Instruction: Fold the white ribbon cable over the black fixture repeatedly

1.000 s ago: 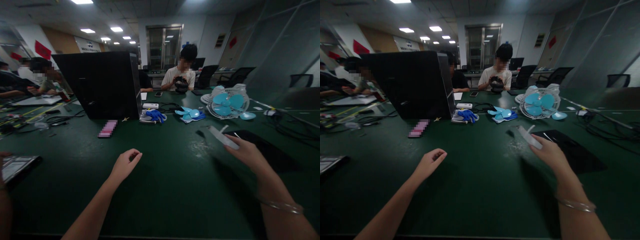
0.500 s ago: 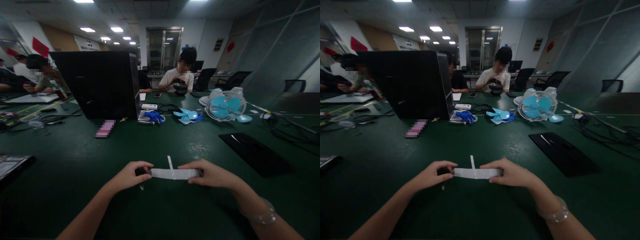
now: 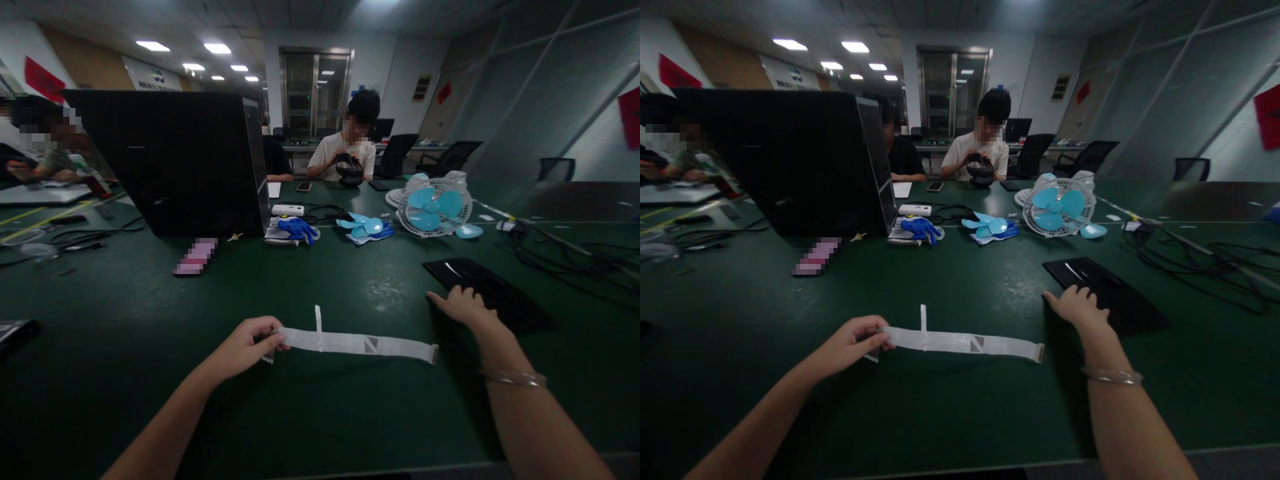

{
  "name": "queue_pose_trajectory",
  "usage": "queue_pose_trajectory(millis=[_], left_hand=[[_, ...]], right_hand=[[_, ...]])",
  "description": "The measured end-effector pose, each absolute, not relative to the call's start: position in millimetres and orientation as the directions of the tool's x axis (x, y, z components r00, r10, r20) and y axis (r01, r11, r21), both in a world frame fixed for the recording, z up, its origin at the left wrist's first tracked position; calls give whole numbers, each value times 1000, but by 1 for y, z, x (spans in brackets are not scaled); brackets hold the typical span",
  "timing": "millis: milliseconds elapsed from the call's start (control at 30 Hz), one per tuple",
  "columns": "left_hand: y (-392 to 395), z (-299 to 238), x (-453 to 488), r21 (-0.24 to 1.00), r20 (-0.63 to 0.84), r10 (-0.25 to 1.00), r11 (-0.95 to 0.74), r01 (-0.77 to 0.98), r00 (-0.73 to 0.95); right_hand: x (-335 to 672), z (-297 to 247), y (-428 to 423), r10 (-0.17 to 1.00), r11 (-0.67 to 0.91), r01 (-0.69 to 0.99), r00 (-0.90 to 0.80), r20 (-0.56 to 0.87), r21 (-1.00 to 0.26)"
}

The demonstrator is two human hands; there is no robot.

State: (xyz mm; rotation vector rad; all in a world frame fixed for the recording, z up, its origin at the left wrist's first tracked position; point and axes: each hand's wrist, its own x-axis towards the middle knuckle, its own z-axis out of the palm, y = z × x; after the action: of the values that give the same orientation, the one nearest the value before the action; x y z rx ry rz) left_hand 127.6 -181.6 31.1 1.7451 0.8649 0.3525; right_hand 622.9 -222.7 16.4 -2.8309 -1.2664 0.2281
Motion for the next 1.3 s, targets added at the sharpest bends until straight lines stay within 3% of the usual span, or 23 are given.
queue_pose_trajectory(millis=[133,333,533,633,767,1067,1300], left_hand=[[-181,32,127,929,-160,698,-132,345,698],[-181,31,127,931,-147,701,-140,336,698],[-181,33,127,911,-139,712,-179,370,688],[-181,36,126,895,-103,721,-233,380,685],[-182,39,127,860,-49,732,-315,401,680],[-179,28,132,803,-6,705,-419,424,709],[-176,27,132,771,-28,770,-390,504,638]], right_hand=[[611,5,-216,807,-586,809,579,-117,-37],[554,4,-214,964,-237,970,228,-138,-52],[486,26,-230,955,207,944,-252,-157,-257],[462,33,-236,898,328,867,-409,-160,-374],[444,38,-239,825,374,774,-529,-198,-511],[427,47,-243,723,461,650,-670,-169,-604],[425,45,-246,825,399,708,-554,-109,-583]])
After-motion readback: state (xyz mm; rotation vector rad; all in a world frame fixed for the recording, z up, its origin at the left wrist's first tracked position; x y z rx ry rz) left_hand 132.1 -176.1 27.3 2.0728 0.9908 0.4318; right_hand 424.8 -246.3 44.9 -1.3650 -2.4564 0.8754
